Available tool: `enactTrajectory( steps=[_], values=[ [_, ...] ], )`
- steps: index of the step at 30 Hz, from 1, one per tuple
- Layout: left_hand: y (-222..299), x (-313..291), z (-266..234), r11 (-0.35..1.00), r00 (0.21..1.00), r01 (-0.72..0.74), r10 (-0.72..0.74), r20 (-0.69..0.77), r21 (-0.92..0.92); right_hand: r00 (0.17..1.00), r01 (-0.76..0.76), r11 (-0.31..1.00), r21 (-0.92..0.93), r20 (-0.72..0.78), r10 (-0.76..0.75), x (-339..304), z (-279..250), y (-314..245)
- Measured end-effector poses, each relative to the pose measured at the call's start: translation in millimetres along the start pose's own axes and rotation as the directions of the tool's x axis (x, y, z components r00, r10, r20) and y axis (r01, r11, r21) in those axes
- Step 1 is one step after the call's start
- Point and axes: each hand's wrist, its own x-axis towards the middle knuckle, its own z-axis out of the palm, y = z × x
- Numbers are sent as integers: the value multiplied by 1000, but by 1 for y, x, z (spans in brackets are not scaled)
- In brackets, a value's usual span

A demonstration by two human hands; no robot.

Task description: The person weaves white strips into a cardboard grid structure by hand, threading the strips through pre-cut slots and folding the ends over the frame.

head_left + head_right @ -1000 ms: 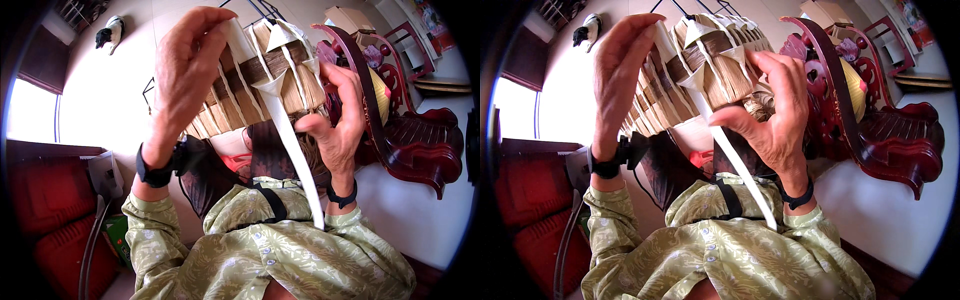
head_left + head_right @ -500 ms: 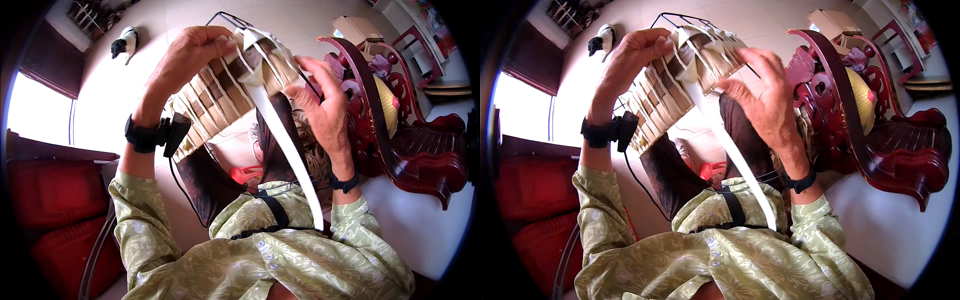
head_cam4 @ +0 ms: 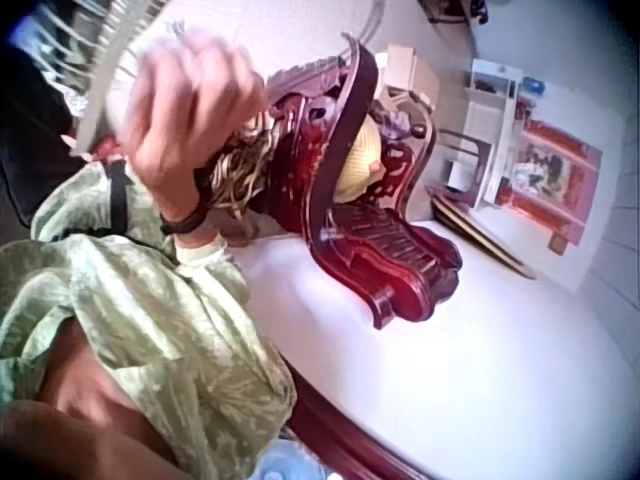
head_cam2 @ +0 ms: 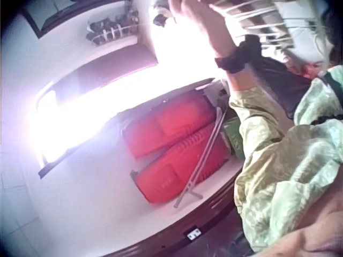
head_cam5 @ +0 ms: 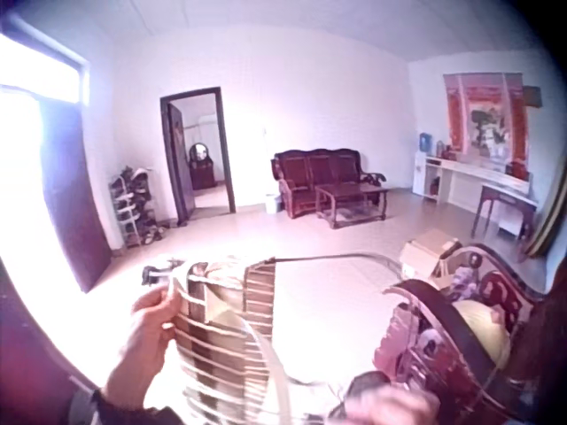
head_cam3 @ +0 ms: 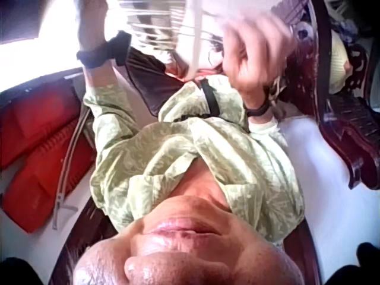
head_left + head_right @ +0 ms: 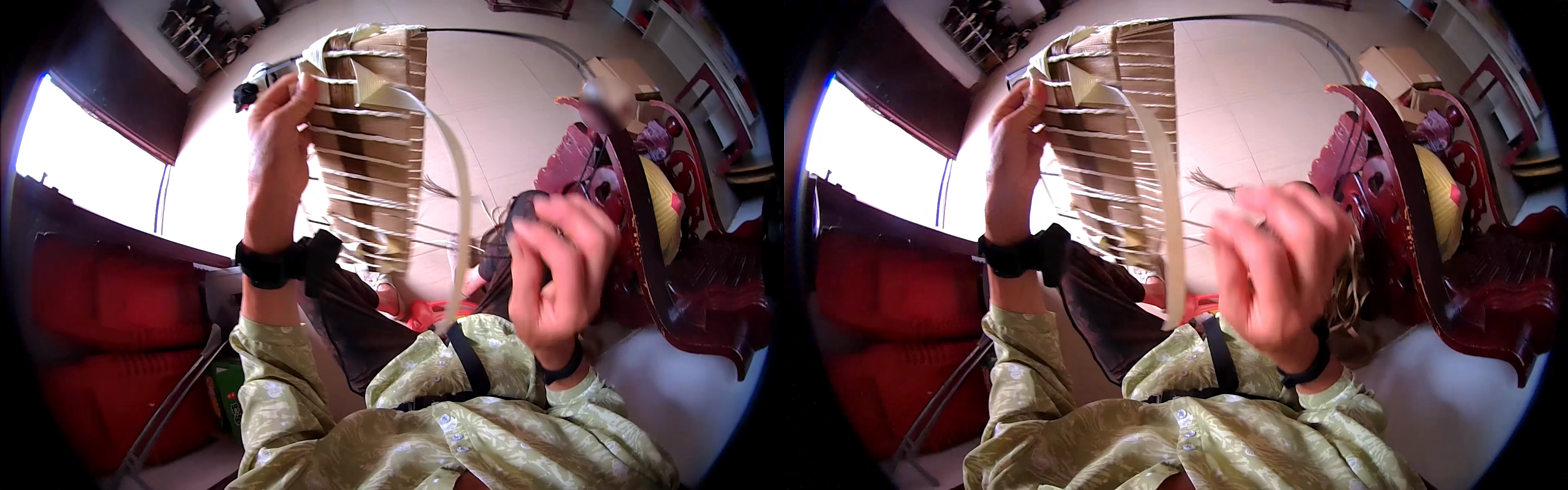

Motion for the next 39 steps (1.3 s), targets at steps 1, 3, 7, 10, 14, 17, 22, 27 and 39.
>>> enactTrajectory(
  steps=[1, 3, 7, 10, 14, 17, 22, 27, 39],
  values=[
    [-1, -2, 8, 995, 998, 43, -47, -40, -94, 999, 35, 997, 65, 18, -36, -1, -11, -7],
    [-16, -1, -1, 955, 993, 92, -66, 100, -282, 993, 63, 973, 221, 83, -83, 3, -9, -15],
    [-28, -33, 19, 861, 990, 99, -137, -41, -499, 990, -137, 990, -6, 25, 138, 5, 18, 8],
    [-46, -56, 15, 812, 984, 150, -179, 4, -564, 993, -10, 1000, -4, 118, 11, 5, 11, 1],
    [-72, -98, 21, 729, 974, 143, -224, -36, -669, 944, -189, 978, 84, 289, 158, 0, 37, 20],
    [-80, -132, 27, 726, 956, 98, -258, -137, -680, 760, -499, 848, 179, 560, 329, -10, 35, 20],
    [-93, -196, 31, 708, 911, 81, -338, -236, -702, 693, -509, 827, 238, 683, 230, -34, 48, 36],
    [-82, -242, 27, 710, 857, 211, -465, -222, -672, 560, -450, 857, 252, 827, 51, -24, 68, 48],
    [9, -256, -50, 926, 977, -61, 132, -168, 373, 442, -404, 867, 291, 892, -93, -19, 79, 50]
  ],
)
